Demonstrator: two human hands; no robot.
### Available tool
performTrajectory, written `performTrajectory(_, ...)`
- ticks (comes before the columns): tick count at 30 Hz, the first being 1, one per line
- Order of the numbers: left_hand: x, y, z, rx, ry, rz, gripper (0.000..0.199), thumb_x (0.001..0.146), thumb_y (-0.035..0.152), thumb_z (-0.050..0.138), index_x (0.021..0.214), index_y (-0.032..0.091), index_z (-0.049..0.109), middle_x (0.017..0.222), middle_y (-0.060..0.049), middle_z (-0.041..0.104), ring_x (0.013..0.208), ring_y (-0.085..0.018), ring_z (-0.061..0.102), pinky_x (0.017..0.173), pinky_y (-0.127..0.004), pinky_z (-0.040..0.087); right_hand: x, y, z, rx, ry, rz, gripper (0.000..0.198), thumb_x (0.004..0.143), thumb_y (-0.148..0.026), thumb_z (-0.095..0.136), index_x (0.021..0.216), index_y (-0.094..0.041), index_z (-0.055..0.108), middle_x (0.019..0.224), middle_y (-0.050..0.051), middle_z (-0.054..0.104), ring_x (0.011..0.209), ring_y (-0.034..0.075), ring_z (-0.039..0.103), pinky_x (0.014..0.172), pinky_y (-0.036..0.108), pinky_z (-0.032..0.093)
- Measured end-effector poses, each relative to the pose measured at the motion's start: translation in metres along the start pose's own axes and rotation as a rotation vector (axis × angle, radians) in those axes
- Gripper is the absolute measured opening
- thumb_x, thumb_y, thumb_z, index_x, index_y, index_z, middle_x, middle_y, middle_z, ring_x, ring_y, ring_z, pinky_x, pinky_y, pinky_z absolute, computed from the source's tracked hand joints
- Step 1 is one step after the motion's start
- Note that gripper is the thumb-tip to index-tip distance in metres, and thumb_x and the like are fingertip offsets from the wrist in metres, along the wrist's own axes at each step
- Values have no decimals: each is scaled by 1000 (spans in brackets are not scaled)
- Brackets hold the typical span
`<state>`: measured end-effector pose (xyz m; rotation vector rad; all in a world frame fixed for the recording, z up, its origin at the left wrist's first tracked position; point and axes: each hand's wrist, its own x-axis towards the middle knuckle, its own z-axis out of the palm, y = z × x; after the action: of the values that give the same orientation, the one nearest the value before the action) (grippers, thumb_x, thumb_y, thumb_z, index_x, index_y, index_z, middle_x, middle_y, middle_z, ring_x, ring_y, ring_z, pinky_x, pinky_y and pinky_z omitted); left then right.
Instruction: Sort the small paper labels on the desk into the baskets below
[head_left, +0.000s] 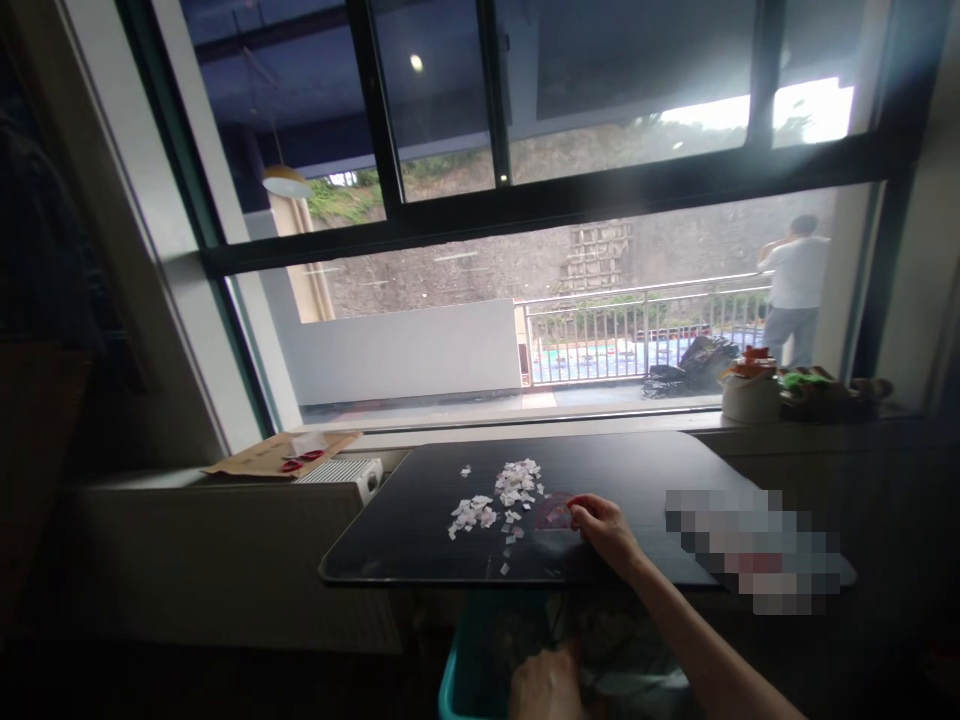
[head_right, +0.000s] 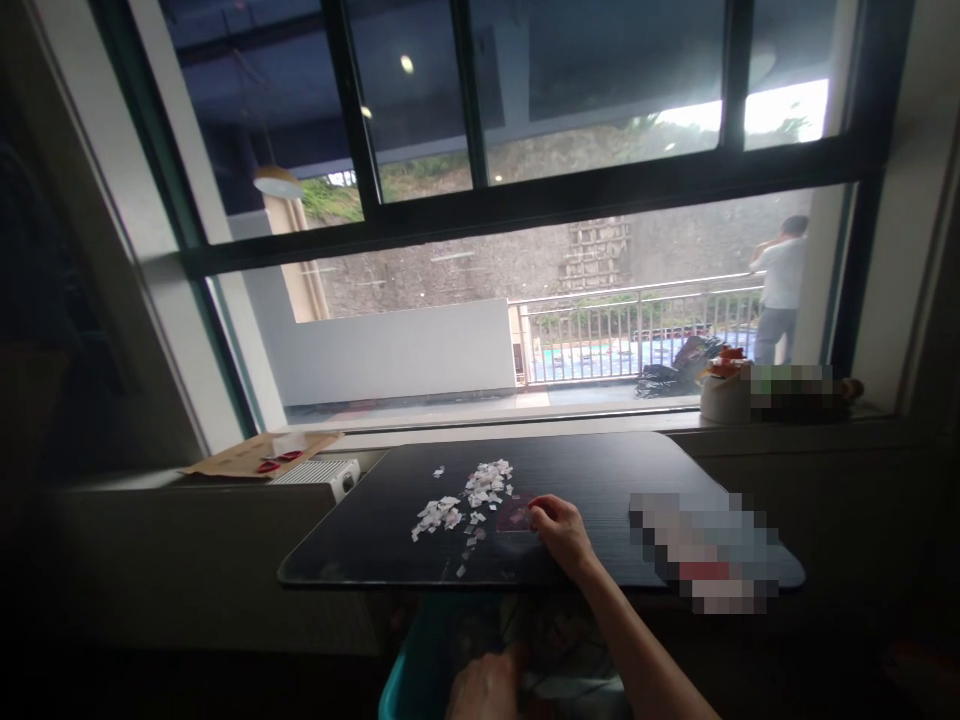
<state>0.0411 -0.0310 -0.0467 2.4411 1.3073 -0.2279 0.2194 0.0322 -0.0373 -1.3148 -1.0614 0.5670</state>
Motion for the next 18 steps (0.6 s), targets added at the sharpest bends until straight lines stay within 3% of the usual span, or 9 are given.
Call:
performTrajectory(2, -2, 7, -8, -19, -55, -9, 54, 72, 41, 57, 117, 13, 58, 112, -18, 64, 108, -35, 57, 91, -43, 43, 0, 1, 0, 1, -9, 0, 26, 68, -35, 56, 78, -14, 68, 54, -1, 60, 46, 11, 50, 46, 23, 40)
performTrajectory(5, -8, 12, -17, -44, -31, 13, 53, 73, 43, 53, 117, 14, 58, 108, -18, 65, 104, -35, 58, 88, -44, 44, 0, 2, -1, 0, -17, -3, 27, 68, -36, 57, 78, -13, 68, 53, -2, 60, 45, 11, 49, 46, 23, 39)
performTrajectory(12, -8, 2, -18, 4, -48, 72, 67, 69, 38, 60, 130, 15, 47, 107, -19, 65, 102, -36, 59, 85, -46, 45, 0, 2, -2, -9, -19, -5, 28, 68, -38, 57, 78, -14, 68, 54, -1, 61, 45, 11, 50, 47, 23, 41)
performTrajectory(15, -9, -2, -16, 77, 1, 70, 59, 80, 21, 45, 138, 18, 38, 107, -19, 65, 97, -35, 62, 80, -48, 47, -1, 1, -2, -10, -22, -1, 29, 68, -38, 57, 78, -14, 68, 54, 0, 61, 45, 11, 50, 47, 24, 41)
performTrajectory(18, -11, -2, -12, 121, -8, 93, 52, 82, 8, 30, 129, 19, 50, 103, -19, 67, 95, -33, 64, 78, -47, 49, -1, 1, -2, -9, -25, -2, 28, 68, -37, 58, 79, -13, 68, 55, 0, 61, 46, 11, 51, 47, 23, 41)
